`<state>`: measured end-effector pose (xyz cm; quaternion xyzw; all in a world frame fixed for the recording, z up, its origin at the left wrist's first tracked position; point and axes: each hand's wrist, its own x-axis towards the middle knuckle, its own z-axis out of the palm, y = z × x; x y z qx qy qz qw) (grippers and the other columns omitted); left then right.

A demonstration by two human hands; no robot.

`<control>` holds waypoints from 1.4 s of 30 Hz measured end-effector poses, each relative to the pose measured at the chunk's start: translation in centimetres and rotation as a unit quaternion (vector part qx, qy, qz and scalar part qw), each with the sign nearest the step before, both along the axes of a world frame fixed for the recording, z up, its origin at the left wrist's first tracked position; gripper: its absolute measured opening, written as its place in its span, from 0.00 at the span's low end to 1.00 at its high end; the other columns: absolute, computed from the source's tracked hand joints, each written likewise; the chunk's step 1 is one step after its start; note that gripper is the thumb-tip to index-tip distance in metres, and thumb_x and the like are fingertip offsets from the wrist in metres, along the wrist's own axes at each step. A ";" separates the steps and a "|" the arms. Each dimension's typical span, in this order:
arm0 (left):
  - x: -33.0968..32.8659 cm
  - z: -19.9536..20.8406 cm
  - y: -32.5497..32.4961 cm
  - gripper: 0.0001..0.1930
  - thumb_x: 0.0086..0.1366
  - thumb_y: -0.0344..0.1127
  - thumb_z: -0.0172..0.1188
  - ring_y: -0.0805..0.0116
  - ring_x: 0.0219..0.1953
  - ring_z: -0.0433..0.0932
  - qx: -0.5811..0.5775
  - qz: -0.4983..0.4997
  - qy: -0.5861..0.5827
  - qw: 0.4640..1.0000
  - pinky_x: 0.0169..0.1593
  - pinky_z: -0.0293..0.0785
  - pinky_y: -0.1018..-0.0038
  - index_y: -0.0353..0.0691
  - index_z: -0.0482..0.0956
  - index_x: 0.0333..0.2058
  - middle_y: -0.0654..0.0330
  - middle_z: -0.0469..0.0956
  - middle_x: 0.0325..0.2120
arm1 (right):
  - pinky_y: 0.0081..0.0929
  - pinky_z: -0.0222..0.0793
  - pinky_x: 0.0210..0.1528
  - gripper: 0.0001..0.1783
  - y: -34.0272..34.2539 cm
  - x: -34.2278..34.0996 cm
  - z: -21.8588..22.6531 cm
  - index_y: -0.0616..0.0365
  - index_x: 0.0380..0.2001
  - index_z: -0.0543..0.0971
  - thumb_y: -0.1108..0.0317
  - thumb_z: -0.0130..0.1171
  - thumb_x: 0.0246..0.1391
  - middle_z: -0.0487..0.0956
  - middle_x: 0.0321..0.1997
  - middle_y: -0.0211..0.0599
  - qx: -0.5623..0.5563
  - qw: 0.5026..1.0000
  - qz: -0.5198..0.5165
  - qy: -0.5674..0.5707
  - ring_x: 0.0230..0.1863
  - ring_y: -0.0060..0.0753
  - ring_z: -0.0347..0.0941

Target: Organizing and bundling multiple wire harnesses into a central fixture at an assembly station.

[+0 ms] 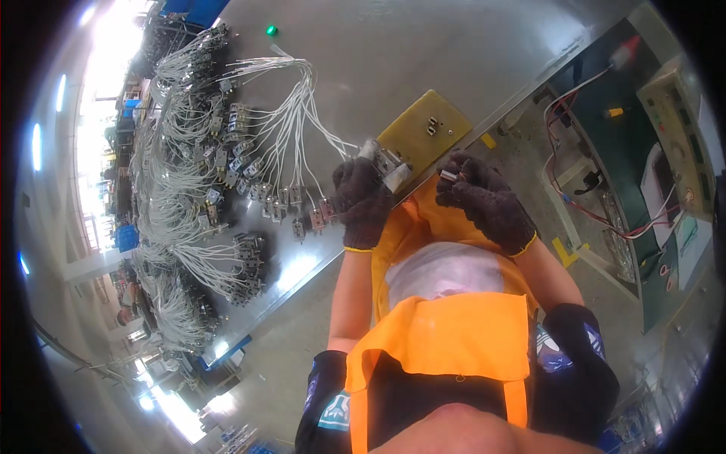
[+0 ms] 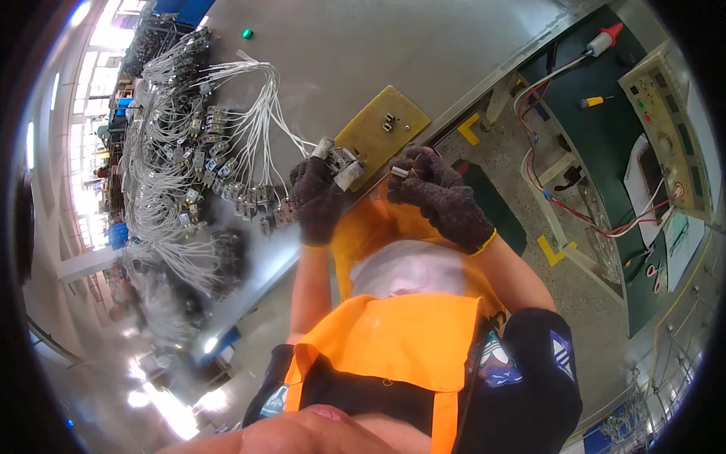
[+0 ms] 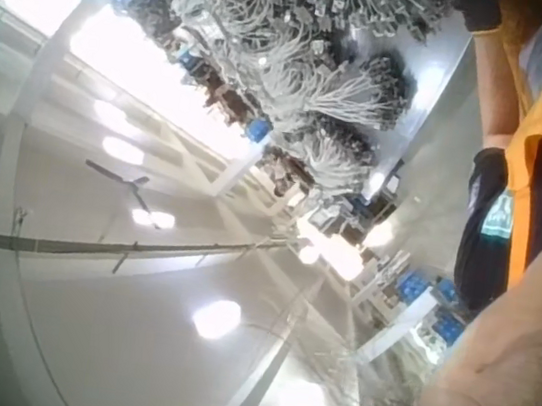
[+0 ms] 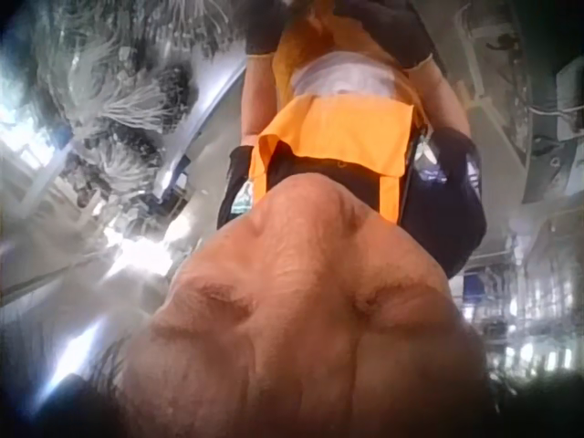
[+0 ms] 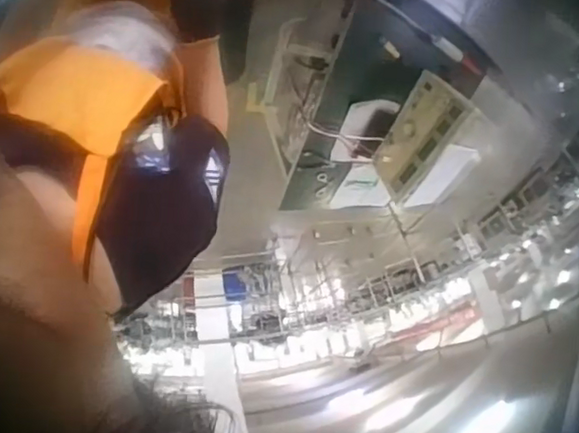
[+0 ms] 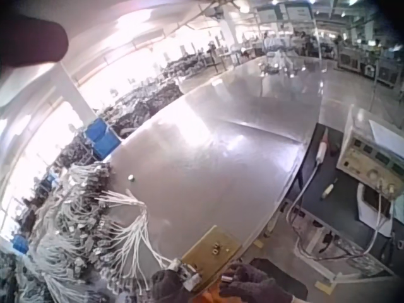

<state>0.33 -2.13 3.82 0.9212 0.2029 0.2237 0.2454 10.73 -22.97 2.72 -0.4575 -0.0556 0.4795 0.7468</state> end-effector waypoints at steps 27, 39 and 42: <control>1.5 -0.2 -0.4 0.28 0.53 0.49 0.71 0.50 0.41 0.77 0.078 0.021 0.024 0.996 0.49 0.71 0.60 0.39 0.78 0.49 0.52 0.80 0.36 | 0.22 0.75 0.38 0.12 5.9 -4.0 -3.3 0.58 0.49 0.79 0.72 0.56 0.62 0.82 0.36 0.36 0.001 0.961 -0.099 -0.257 0.34 0.26 0.79; 3.2 1.4 -0.5 0.23 0.54 0.50 0.67 0.51 0.43 0.79 0.033 0.045 0.060 0.997 0.49 0.72 0.59 0.38 0.81 0.41 0.46 0.81 0.34 | 0.26 0.71 0.38 0.09 6.3 -1.2 -3.5 0.54 0.43 0.80 0.73 0.55 0.60 0.79 0.41 0.33 0.002 0.845 -0.056 -0.533 0.39 0.30 0.76; 2.8 2.1 -1.5 0.21 0.54 0.50 0.66 0.52 0.42 0.80 -0.046 0.080 0.092 0.991 0.48 0.72 0.59 0.39 0.82 0.39 0.45 0.81 0.32 | 0.22 0.69 0.33 0.09 6.3 -2.7 -3.7 0.54 0.44 0.78 0.71 0.54 0.62 0.77 0.35 0.28 0.052 0.992 -0.043 -0.108 0.32 0.24 0.73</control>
